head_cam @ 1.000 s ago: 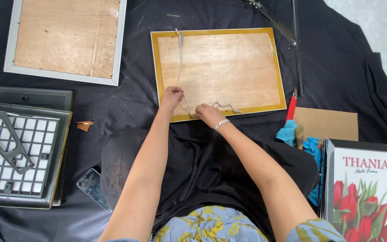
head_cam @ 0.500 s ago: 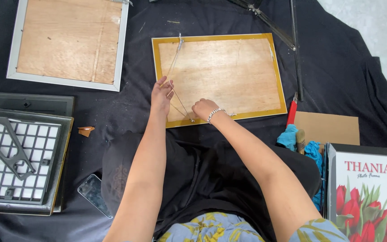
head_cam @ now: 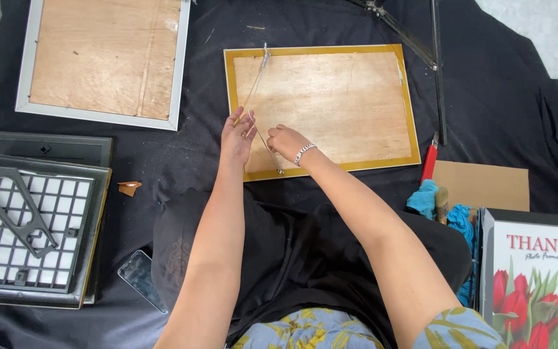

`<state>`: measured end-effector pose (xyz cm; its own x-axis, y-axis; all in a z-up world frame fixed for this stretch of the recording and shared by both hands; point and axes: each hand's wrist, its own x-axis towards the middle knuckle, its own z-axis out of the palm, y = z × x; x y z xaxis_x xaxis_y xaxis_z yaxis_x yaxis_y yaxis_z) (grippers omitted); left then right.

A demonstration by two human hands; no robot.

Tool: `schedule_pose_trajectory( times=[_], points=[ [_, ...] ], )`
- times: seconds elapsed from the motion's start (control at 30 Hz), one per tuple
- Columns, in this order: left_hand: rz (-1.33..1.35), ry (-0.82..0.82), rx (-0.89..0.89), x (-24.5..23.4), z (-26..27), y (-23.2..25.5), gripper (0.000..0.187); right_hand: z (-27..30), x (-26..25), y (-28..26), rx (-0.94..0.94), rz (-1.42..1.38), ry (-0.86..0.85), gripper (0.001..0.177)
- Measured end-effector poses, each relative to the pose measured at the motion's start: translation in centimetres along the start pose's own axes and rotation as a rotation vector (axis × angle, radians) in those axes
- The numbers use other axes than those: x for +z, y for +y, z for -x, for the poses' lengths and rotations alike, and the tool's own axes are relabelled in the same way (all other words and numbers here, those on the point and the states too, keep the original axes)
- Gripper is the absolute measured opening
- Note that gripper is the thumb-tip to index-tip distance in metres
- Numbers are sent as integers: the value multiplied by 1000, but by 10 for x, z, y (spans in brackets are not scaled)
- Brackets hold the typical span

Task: Attaching a hanging wire to the back of a picture frame by threading it through eyelets and twisting the ends.

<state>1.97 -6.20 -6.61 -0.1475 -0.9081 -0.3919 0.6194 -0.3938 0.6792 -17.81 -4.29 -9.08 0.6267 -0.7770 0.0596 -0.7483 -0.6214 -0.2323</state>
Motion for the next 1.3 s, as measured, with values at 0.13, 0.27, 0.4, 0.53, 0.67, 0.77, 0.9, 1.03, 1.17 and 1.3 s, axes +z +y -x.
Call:
schedule_pose_trajectory(
  times=[0.13,0.27,0.4,0.53,0.67,0.77,0.9,1.03,1.17,1.3],
  points=[
    [19,-7,-18,8,7,6,53,-1,0,-1,25,-13,19,18],
    [37,-32,-39,13,10,10,44,-3,3,-3,136,-36,-12,17],
    [62,-57,-35,12,10,10,40,-2,15,0,242,-100,-11,13],
    [72,-80,-29,17,17,11,39,-3,7,-8,331,-134,-38,10],
    [-80,-92,-3,15,16,5,47,0,1,-12,439,-269,-81,13],
    [-345,-70,2,-11,4,-18,54,2,5,-11,484,-302,-85,17],
    [-557,-55,-32,-22,-2,-39,58,-2,9,-11,497,-242,-104,17],
    [-827,115,65,-36,-6,-46,45,-7,-3,-23,533,-226,-145,14],
    [-1575,233,-11,-40,-7,-64,36,-7,0,-20,545,-222,-168,12],
    [-1775,33,141,-25,9,-86,46,-7,-4,-19,567,-258,-186,12]
  ],
)
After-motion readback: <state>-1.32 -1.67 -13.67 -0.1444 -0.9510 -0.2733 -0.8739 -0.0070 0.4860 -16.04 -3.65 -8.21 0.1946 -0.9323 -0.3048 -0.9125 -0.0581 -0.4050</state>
